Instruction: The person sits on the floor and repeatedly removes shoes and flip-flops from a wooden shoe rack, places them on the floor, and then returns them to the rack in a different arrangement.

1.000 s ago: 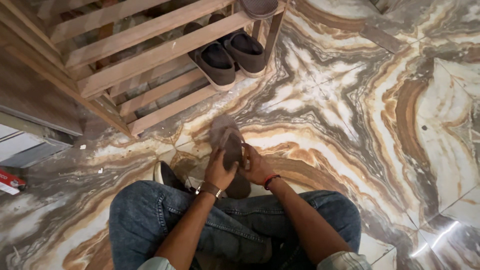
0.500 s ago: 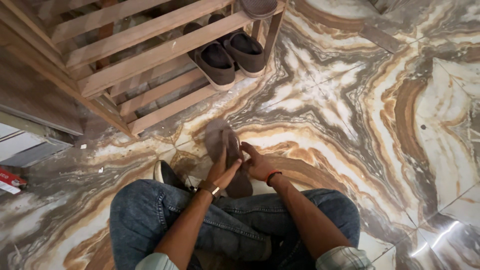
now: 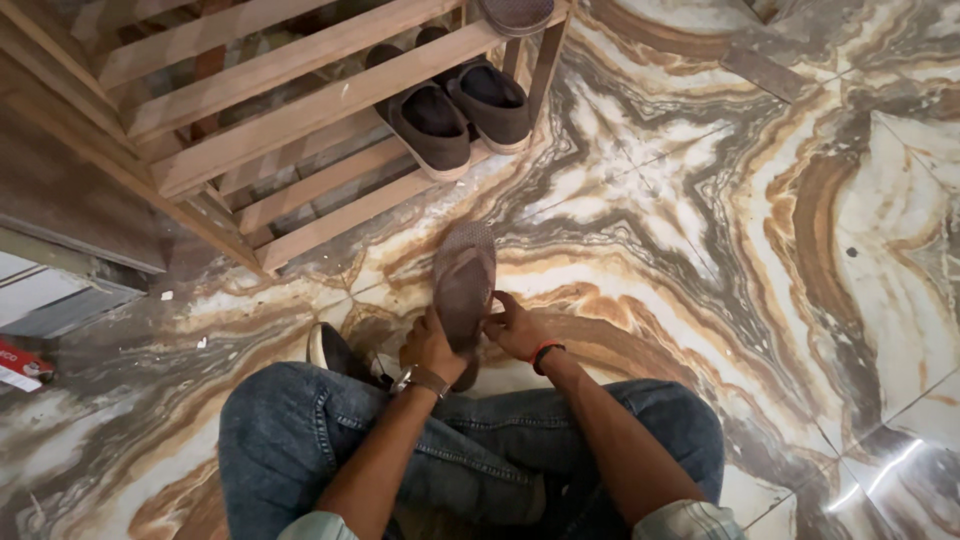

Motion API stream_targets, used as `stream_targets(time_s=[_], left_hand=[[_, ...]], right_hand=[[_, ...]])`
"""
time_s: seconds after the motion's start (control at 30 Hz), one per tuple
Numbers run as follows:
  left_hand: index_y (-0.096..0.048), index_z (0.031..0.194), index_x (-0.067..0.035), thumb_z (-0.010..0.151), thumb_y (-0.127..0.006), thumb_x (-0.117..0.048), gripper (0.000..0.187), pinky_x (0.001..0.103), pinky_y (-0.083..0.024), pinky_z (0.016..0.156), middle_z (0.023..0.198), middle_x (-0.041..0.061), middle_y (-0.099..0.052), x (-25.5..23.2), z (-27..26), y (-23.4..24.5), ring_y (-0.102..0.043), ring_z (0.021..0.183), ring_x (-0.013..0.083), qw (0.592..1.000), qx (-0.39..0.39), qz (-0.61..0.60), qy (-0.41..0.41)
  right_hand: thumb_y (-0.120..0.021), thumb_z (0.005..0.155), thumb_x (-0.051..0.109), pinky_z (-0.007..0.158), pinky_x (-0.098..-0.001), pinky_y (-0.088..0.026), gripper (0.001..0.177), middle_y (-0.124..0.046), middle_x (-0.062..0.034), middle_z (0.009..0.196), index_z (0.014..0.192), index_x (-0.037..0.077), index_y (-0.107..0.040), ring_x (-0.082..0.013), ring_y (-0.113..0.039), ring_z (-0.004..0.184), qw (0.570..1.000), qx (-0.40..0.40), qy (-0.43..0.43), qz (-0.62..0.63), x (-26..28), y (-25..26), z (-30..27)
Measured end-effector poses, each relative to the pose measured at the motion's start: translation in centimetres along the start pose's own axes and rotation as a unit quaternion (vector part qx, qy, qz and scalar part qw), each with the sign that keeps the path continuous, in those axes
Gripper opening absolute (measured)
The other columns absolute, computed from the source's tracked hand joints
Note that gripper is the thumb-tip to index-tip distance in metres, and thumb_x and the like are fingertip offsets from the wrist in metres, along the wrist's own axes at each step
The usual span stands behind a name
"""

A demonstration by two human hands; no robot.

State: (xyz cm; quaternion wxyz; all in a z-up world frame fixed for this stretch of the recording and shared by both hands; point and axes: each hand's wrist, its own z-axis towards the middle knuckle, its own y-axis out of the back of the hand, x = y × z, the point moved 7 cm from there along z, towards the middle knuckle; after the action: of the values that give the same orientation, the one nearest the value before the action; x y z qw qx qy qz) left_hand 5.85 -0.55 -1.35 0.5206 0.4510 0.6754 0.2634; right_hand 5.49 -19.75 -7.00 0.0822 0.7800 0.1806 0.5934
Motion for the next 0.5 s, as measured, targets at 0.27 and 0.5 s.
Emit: stream_targets(time_s=[0.27,0.5], left_hand=[[-0.008,0.163,-0.010,0.069,-0.093,-0.041,0.131,0.057,-0.048,0.098,0.143,0.023,-0.048,1.2,-0.5,-0.3,-0.052,0.128,0.0427,0.994,0.024,0.092,0.048],[-0.001,0.164,-0.010,0.068,-0.096,-0.037,0.138,0.051,-0.050,0.102,0.150,0.023,-0.041,2.9,0.8,-2.9,-0.049,0.132,0.0437,0.993,0.087,0.045,0.070]], right_hand=[[-0.075,0.090,0.031,0.079,-0.0379,-0.060,0.055,-0.078,-0.0158,0.100,0.137,0.009,-0.058,-0.0262,-0.076,0.088,0.989,-0.075,-0.057,-0.111,2.0,1.2,-1.1],[-0.070,0.092,0.032,0.072,-0.0374,-0.060,0.042,-0.079,-0.0141,0.091,0.128,0.010,-0.065,-0.0240,-0.077,0.080,0.978,-0.205,-0.034,-0.029,6.5,5.3,-2.4]])
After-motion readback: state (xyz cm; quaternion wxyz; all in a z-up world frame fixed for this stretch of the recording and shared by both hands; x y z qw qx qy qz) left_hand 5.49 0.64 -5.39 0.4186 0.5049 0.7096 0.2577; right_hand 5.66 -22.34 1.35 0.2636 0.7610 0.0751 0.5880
